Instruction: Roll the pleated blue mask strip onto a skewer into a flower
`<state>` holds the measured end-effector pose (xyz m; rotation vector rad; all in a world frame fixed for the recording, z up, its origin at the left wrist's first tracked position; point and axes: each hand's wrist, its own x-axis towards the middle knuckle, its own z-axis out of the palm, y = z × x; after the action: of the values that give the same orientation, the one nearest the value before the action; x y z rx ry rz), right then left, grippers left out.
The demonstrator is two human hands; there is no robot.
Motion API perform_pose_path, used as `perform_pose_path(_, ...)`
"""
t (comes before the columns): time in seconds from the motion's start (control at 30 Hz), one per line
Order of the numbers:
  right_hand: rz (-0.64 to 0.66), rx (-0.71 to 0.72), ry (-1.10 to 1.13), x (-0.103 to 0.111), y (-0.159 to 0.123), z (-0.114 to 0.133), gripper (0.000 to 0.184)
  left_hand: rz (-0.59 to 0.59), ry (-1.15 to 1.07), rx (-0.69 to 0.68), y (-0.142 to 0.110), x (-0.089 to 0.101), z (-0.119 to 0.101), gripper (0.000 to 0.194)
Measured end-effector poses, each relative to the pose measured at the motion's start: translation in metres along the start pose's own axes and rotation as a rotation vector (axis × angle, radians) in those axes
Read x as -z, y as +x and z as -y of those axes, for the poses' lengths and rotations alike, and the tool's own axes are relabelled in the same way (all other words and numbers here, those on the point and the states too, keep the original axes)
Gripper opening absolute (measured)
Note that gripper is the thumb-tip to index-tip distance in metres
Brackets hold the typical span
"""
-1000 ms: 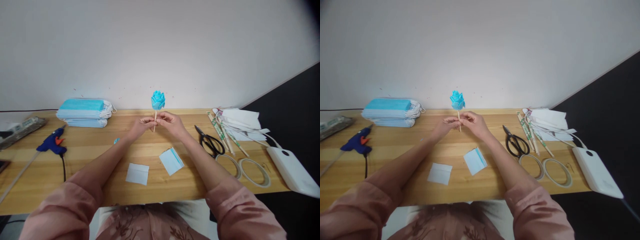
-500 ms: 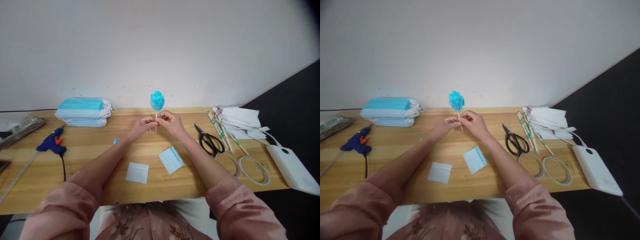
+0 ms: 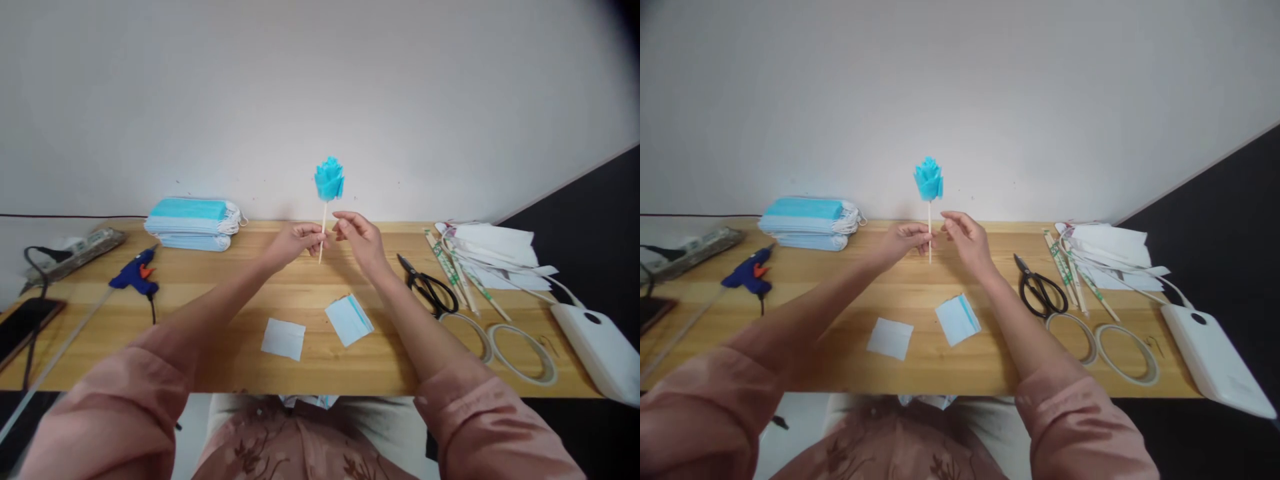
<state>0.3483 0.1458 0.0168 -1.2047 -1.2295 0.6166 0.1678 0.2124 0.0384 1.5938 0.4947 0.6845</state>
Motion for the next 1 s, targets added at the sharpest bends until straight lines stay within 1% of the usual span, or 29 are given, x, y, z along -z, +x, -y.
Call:
perform_pose_path(0.1,-0.02,-0.031,0.007,0.004,0.004,-0.007,0.04,-0.068,0.012,0.014,-0.016,0.001,-0.027,0.04)
perform_pose_path(0.17,0.006,-0.053,0.005,0.003,0.005,-0.009,0.035,-0.089,-0.014,0.034,-0.04,-0.002,-0.043,0.041)
perform_pose_path(0.27,0.076,-0.067,-0.013,-0.002,0.003,-0.004,0.028,-0.097,-0.125,0.072,-0.094,-0.01,-0.059,0.041)
perform_pose_path(0.33,0.155,-0.05,-0.081,-0.01,0.001,0.007,0.028,-0.123,-0.193,0.12,-0.137,-0.016,-0.061,0.041)
perform_pose_path(0.4,0.28,0.0,-0.192,-0.026,-0.002,0.021,0.03,-0.193,-0.238,0.175,-0.182,-0.018,-0.058,0.039)
perform_pose_path(0.43,0.358,0.031,-0.249,-0.038,-0.003,0.029,0.032,-0.247,-0.258,0.199,-0.203,-0.018,-0.054,0.039)
perform_pose_path(0.47,0.443,0.065,-0.303,-0.052,-0.005,0.037,0.033,-0.31,-0.272,0.223,-0.222,-0.016,-0.05,0.039)
perform_pose_path(0.53,0.62,0.134,-0.415,-0.09,-0.01,0.053,0.034,-0.477,-0.287,0.24,-0.258,-0.011,-0.04,0.04)
perform_pose_path(0.6,0.809,0.229,-0.596,-0.136,-0.017,0.066,0.036,-0.667,-0.274,0.219,-0.288,-0.004,-0.032,0.04)
perform_pose_path(0.67,0.914,0.281,-0.639,-0.187,-0.026,0.076,0.039,-0.855,-0.248,0.185,-0.314,0.003,-0.028,0.038)
perform_pose_path(0.73,0.954,0.331,-0.686,-0.239,-0.035,0.08,0.045,-0.997,-0.227,0.165,-0.336,0.008,-0.028,0.035)
perform_pose_path(0.83,0.953,0.371,-0.769,-0.305,-0.046,0.079,0.053,-1.113,-0.173,0.144,-0.364,0.01,-0.034,0.027)
perform_pose_path(0.9,0.927,0.369,-0.818,-0.339,-0.048,0.073,0.055,-1.165,-0.114,0.126,-0.379,0.008,-0.041,0.02)
perform_pose_path(1.0,0.894,0.333,-0.866,-0.374,-0.047,0.063,0.055,-1.262,0.007,0.142,-0.401,0.003,-0.055,0.01)
